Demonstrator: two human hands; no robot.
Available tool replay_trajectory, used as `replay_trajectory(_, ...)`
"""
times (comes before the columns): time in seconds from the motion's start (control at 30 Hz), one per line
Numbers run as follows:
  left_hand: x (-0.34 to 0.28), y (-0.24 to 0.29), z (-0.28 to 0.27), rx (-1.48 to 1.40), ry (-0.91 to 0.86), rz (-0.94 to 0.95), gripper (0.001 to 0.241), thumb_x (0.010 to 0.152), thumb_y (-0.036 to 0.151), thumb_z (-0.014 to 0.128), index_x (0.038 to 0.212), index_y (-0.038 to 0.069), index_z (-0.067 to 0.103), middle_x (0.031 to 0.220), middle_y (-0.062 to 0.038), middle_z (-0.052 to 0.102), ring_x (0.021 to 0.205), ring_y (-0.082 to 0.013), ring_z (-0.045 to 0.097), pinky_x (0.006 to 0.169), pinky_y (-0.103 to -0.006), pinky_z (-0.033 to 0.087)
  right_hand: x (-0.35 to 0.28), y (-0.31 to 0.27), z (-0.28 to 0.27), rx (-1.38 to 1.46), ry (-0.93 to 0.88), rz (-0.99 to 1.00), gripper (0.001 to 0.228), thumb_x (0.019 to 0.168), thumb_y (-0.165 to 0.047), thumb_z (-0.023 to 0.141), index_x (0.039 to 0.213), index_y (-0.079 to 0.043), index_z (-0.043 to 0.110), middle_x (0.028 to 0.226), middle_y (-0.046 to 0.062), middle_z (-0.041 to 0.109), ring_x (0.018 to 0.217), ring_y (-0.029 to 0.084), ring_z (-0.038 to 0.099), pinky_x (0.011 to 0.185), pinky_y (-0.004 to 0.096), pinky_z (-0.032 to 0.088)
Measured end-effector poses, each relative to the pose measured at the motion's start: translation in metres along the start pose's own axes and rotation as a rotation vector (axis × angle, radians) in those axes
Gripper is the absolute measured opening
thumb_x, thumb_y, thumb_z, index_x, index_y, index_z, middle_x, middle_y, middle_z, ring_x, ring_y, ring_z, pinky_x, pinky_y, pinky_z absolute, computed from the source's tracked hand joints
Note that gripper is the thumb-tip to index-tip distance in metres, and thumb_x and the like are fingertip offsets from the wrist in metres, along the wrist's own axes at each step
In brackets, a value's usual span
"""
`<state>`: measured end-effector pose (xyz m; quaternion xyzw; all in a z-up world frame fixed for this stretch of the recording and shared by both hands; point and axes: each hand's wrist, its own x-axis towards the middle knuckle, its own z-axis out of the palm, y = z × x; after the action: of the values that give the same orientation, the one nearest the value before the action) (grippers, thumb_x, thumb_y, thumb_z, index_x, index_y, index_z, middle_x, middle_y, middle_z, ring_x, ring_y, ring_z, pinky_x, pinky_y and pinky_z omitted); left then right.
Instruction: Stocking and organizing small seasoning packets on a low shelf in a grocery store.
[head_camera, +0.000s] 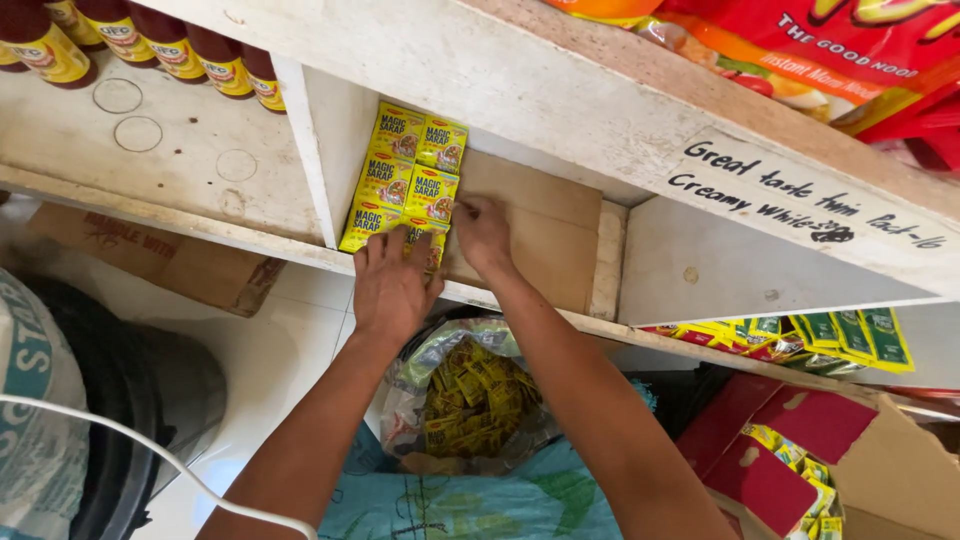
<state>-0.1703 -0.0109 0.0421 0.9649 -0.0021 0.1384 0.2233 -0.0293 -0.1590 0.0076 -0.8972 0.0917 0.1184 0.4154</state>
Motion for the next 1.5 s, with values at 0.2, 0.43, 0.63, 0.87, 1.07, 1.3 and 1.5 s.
replay_trajectory(0.2, 0.007, 0.000, 0.027, 0.082, 0.007, 0.006, 0.057, 0.081, 0.040, 0.073, 0.134, 0.022, 0.066, 0.138, -0.013, 0.055, 0.124, -0.0370, 0.050, 0.102, -0.0573, 0.039, -0.014, -0.010, 0.018, -0.043, -0.073, 0.001, 0.058, 0.085, -0.055, 0.070, 0.125, -0.013, 0.071, 0.119, 0.012, 0.074, 0.120, 0.031, 0.067, 0.101, 0.044, 0.055)
replay_trajectory(0.43, 0.009, 0.000, 0.029, 0.054, 0.008, 0.009, 0.052, 0.087, 0.040, 0.067, 0.135, 0.021, 0.065, 0.139, -0.014, 0.054, 0.124, -0.0371, 0.049, 0.102, -0.0547, 0.037, -0.011, -0.015, 0.014, -0.036, -0.082, 0.022, 0.063, 0.087, -0.057, 0.066, 0.126, -0.009, 0.070, 0.123, 0.017, 0.071, 0.125, 0.036, 0.062, 0.107, 0.047, 0.051)
replay_trajectory(0.63, 0.007, 0.009, 0.009, 0.064, -0.073, -0.012, 0.058, 0.086, 0.043, 0.066, 0.139, 0.022, 0.062, 0.143, -0.012, 0.051, 0.129, -0.0353, 0.045, 0.105, -0.0553, 0.036, -0.014, -0.008, 0.004, -0.018, -0.060, -0.017, 0.048, 0.093, -0.046, 0.057, 0.116, -0.007, 0.075, 0.114, 0.019, 0.074, 0.120, 0.038, 0.065, 0.103, 0.051, 0.052)
replay_trajectory(0.87, 0.002, 0.008, 0.017, 0.048, 0.002, -0.003, 0.059, 0.083, 0.042, 0.068, 0.138, 0.019, 0.063, 0.142, -0.014, 0.051, 0.129, -0.0375, 0.044, 0.105, -0.0575, 0.034, -0.042, -0.026, -0.004, -0.045, -0.126, -0.232, 0.044, 0.096, -0.024, 0.042, 0.117, -0.001, 0.074, 0.117, 0.029, 0.070, 0.120, 0.050, 0.058, 0.105, 0.060, 0.046)
replay_trajectory(1.07, -0.009, 0.021, -0.004, 0.035, 0.160, -0.026, 0.050, 0.085, 0.033, 0.068, 0.131, 0.014, 0.066, 0.138, -0.015, 0.052, 0.123, -0.0388, 0.048, 0.098, -0.0551, 0.038, -0.054, -0.030, -0.013, -0.036, -0.101, -0.258, 0.045, 0.096, -0.017, 0.037, 0.121, 0.002, 0.070, 0.122, 0.034, 0.066, 0.124, 0.053, 0.055, 0.109, 0.061, 0.042)
replay_trajectory(1.3, -0.032, 0.027, 0.006, 0.056, 0.107, 0.013, 0.039, 0.086, 0.033, 0.066, 0.120, 0.015, 0.071, 0.135, -0.009, 0.055, 0.122, -0.0332, 0.048, 0.099, -0.0518, 0.037, -0.066, 0.034, -0.032, 0.188, 0.008, -0.072, 0.039, 0.096, -0.028, 0.054, 0.129, -0.013, 0.070, 0.110, 0.010, 0.075, 0.090, 0.025, 0.074, 0.083, 0.040, 0.060)
replay_trajectory(1.5, -0.065, 0.057, -0.006, -0.027, -0.038, -0.109, 0.034, 0.096, 0.037, 0.056, 0.123, 0.020, 0.069, 0.125, -0.004, 0.058, 0.114, -0.0287, 0.055, 0.092, -0.0473, 0.041, -0.155, 0.070, -0.050, 0.258, -0.304, -0.150, 0.038, 0.106, -0.009, 0.040, 0.133, 0.004, 0.064, 0.103, 0.021, 0.074, 0.078, 0.022, 0.073, 0.067, 0.038, 0.061)
